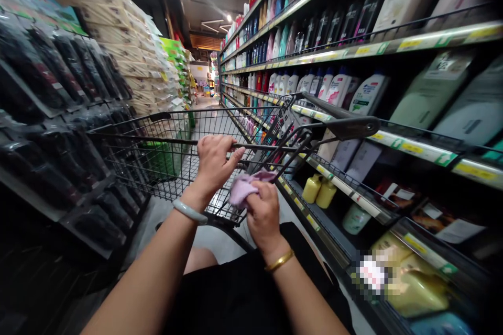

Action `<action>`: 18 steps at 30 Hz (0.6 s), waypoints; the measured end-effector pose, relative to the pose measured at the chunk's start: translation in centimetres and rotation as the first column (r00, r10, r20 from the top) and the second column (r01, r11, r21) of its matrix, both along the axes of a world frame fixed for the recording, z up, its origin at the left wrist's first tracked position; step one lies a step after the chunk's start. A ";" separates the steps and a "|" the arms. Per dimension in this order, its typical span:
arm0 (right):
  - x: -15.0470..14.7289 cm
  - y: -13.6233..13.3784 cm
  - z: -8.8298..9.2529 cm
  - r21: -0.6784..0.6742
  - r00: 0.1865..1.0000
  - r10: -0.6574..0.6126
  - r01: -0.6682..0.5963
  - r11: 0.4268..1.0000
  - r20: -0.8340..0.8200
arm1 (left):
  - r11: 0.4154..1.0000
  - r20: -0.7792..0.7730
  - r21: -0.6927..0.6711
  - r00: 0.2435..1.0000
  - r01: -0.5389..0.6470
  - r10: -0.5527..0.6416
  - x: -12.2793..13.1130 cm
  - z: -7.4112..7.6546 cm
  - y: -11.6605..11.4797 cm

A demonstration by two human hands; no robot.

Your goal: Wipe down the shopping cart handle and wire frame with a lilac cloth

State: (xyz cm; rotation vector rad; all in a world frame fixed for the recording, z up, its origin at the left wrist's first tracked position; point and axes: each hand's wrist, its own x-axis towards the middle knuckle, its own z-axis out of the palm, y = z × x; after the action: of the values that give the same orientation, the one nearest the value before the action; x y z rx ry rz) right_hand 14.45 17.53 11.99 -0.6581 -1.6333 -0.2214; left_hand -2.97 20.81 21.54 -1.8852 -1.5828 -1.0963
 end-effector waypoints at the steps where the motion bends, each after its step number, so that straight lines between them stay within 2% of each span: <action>1: 0.2 -0.3 0.1 0.000 1.000 0.026 -0.026 1.000 -0.005 | 1.000 -0.004 -0.012 1.000 0.003 -0.003 -0.2 0.2 -0.1; 3: 1.2 -0.5 1.4 0.027 0.994 0.019 -0.016 0.999 -0.111 | 0.999 0.001 -0.050 1.000 0.006 -0.006 -0.2 0.6 -0.5; 5: 2.6 -0.3 3.3 0.068 0.972 -0.043 0.060 0.996 -0.233 | 0.998 0.028 -0.061 0.999 -0.015 0.017 0.4 1.0 -1.0; 8: 3.4 0.1 5.2 0.071 0.948 -0.118 0.145 0.987 -0.296 | 1.000 0.063 0.008 0.998 -0.013 0.013 2.6 1.5 -1.8; 10: 3.0 0.2 5.2 0.043 0.960 -0.104 0.119 0.992 -0.259 | 0.995 0.071 0.028 0.993 0.094 -0.096 4.5 1.5 -2.1; 13: 3.3 0.2 5.1 -0.012 0.969 -0.036 0.034 0.999 -0.243 | 0.963 0.121 -0.012 0.957 0.268 -0.264 6.3 1.4 -2.0; 15: 5.2 0.6 6.2 0.006 0.945 -0.043 0.047 0.999 -0.325 | 0.955 0.132 -0.018 0.947 0.296 -0.292 6.8 1.2 -1.6; 18: 9.3 2.0 9.7 0.173 0.873 -0.108 0.213 0.962 -0.476 | 0.967 0.085 0.021 0.963 0.255 -0.256 6.8 0.7 -0.9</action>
State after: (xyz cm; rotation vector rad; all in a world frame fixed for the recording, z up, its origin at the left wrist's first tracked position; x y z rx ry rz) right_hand 23.71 19.51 21.67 -0.6201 -1.0749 -0.3348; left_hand 3.83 19.87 22.27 -2.1045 -1.4018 -1.3076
